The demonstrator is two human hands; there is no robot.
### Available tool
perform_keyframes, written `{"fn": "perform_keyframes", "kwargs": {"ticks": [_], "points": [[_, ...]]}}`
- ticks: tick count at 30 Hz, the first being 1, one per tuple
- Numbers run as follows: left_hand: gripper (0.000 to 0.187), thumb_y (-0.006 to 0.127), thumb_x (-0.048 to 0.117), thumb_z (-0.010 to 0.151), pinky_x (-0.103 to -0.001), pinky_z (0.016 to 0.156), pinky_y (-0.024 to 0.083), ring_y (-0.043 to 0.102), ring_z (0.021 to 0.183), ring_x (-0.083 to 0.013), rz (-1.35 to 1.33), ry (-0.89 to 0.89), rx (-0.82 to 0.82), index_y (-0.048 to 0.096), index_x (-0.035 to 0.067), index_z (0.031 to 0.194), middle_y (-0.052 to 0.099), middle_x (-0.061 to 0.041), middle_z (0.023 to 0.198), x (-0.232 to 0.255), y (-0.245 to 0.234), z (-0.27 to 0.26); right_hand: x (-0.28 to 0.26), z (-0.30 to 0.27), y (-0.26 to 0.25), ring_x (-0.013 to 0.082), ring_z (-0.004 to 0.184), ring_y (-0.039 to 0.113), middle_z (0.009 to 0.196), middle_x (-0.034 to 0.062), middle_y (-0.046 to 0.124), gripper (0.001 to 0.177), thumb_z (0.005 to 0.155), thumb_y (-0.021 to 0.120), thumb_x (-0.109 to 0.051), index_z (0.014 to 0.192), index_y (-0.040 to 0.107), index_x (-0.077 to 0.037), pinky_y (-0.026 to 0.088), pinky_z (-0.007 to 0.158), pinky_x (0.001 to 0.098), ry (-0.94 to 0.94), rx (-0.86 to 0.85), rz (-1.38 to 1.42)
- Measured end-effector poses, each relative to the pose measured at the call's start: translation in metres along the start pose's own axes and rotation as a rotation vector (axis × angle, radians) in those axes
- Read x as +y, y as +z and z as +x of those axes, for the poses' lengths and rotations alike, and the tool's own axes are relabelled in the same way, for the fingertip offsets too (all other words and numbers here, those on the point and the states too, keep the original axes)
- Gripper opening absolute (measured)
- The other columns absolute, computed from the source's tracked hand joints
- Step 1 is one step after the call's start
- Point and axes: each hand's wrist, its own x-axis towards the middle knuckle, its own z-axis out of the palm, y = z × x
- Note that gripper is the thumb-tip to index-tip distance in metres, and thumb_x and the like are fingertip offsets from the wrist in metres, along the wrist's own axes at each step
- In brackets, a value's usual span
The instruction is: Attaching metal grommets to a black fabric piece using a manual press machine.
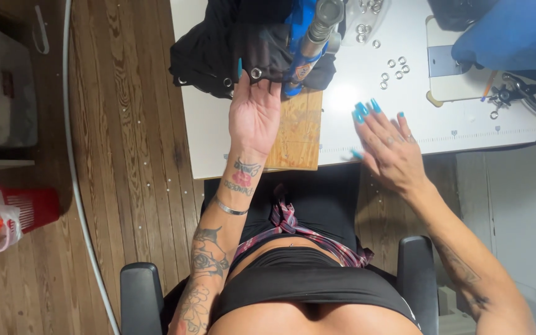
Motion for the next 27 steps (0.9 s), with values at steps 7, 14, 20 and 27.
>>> {"fn": "perform_keyframes", "kwargs": {"ticks": [7,14,20,27], "points": [[0.025,0.035,0.009,0.095,-0.043,0.103,0.034,0.052,0.108,-0.0229,-0.007,0.048,0.019,0.058,0.003,0.105,0.059,-0.012,0.11,0.002,0.004,-0.004,-0.011,0.002,-0.014,0.0248,0.095,0.061,0.102,0.0084,0.065,0.013,0.076,0.065,-0.011,0.088,0.068,-0.011,0.048,0.084,0.0339,-0.156,0.171,0.344],[0.026,0.035,0.01,0.096,-0.043,0.104,0.033,0.051,0.11,-0.0233,0.009,0.07,-0.01,0.057,0.004,0.108,0.057,-0.011,0.113,0.001,0.01,-0.007,-0.011,-0.011,-0.006,0.0245,0.092,0.062,0.099,0.0081,0.065,0.012,0.081,0.058,-0.01,0.087,0.067,-0.011,0.05,0.081,0.0352,-0.129,0.152,0.471],[0.026,0.035,0.01,0.096,-0.043,0.104,0.033,0.051,0.11,-0.0221,0.017,0.066,0.013,0.058,0.007,0.108,0.057,-0.011,0.114,-0.001,0.011,-0.005,-0.018,-0.002,-0.008,0.0259,0.085,0.064,0.092,0.0097,0.067,0.01,0.078,0.061,-0.004,0.085,0.068,-0.007,0.05,0.077,0.035,-0.129,0.215,0.455],[0.025,0.037,0.009,0.095,-0.043,0.103,0.036,0.052,0.108,-0.0231,0.04,0.046,-0.012,0.059,0.005,0.105,0.059,-0.012,0.11,0.0,0.009,-0.005,-0.019,-0.007,-0.003,0.0232,0.087,0.064,0.096,0.007,0.067,0.006,0.079,0.063,-0.01,0.083,0.068,-0.01,0.05,0.078,0.0328,-0.117,0.251,0.345]]}}
